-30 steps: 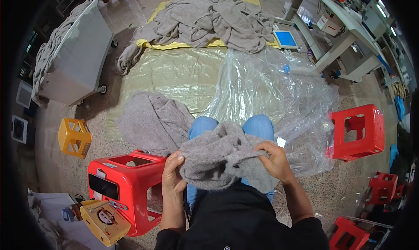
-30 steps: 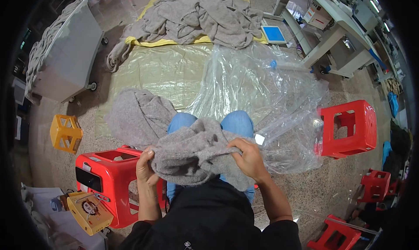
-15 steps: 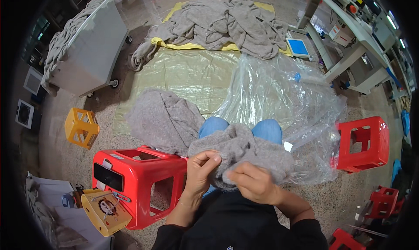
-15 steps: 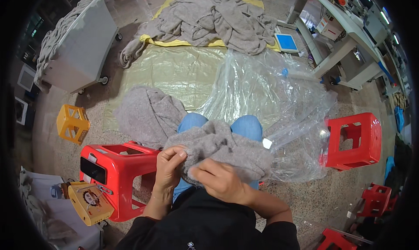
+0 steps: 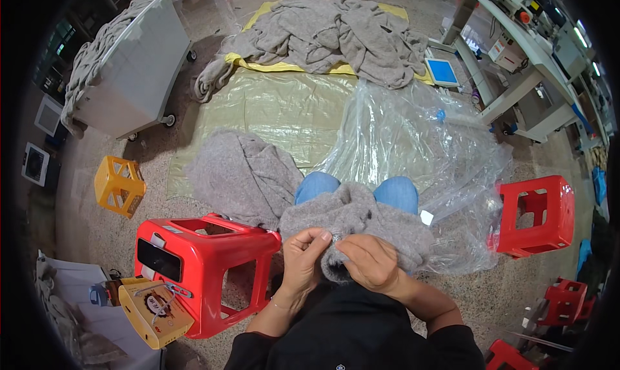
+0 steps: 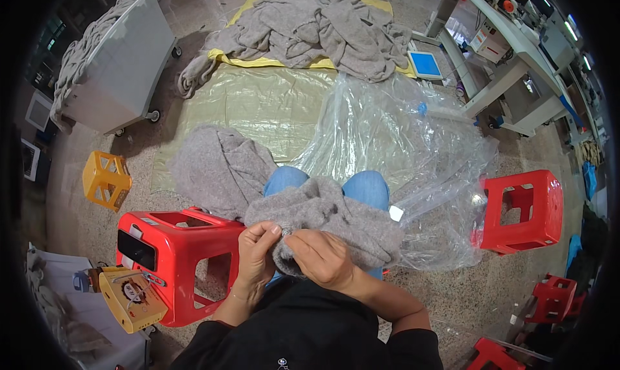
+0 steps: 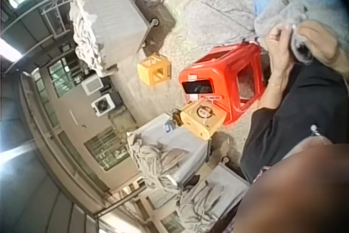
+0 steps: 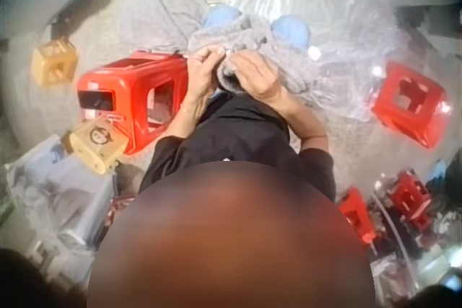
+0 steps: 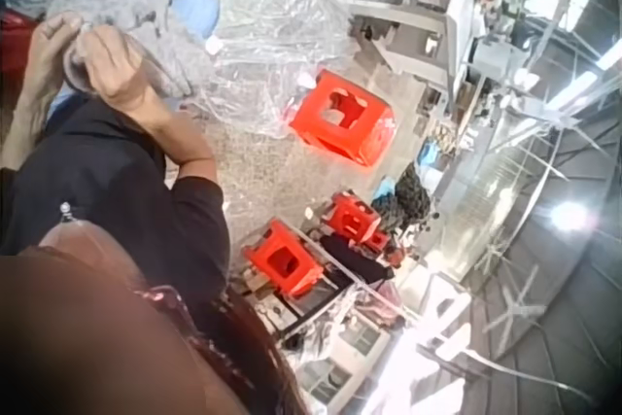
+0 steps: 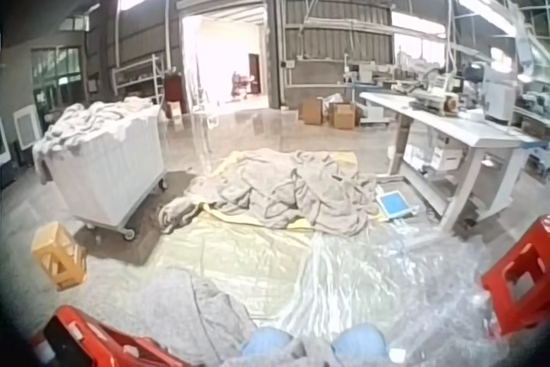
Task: Folding and inspecting pieces of grey fabric on a factory floor.
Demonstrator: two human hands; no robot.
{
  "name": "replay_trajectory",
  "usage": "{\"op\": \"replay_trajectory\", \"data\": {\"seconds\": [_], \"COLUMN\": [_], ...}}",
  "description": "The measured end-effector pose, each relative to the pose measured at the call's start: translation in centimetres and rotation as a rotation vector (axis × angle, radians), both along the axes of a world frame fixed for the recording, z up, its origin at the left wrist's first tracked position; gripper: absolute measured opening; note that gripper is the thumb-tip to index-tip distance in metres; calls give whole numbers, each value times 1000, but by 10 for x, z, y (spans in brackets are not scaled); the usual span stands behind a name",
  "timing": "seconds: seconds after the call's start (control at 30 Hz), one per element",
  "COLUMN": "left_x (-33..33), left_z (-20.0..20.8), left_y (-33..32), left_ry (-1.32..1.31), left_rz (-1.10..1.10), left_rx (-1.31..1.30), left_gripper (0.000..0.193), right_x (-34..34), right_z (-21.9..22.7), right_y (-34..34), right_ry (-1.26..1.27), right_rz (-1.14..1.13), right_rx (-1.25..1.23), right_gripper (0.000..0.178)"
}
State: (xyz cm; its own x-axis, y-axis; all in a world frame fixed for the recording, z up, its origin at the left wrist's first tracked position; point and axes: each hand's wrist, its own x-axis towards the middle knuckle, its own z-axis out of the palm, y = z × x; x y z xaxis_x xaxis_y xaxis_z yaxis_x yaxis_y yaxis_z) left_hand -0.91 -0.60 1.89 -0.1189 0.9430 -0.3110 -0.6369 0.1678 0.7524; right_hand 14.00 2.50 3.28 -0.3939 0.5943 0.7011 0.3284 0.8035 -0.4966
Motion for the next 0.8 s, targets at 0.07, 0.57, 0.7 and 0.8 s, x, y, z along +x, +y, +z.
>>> {"op": "replay_trajectory", "data": {"seconds": [0.07, 0.57, 0.7, 0.8], "left_x": [0, 1, 1, -1], "left_z": [-2, -7, -9, -10], "left_y": [0, 1, 2, 0], "left_ry": [-14, -124, -96, -152], "left_rz": [13, 40, 37, 6], "left_rx": [-6, -90, -96, -62], "left_gripper": [5, 8, 9, 4], "right_x": [-1, -3, -3, -4], "right_z": [-1, -2, -5, -6], "right_y": [1, 5, 7, 7], "right_ry": [5, -38, -69, -75], "right_rz": [-7, 35, 29, -9], "right_rx": [-10, -9, 19, 9], "right_gripper": [39, 34, 23, 25]}}
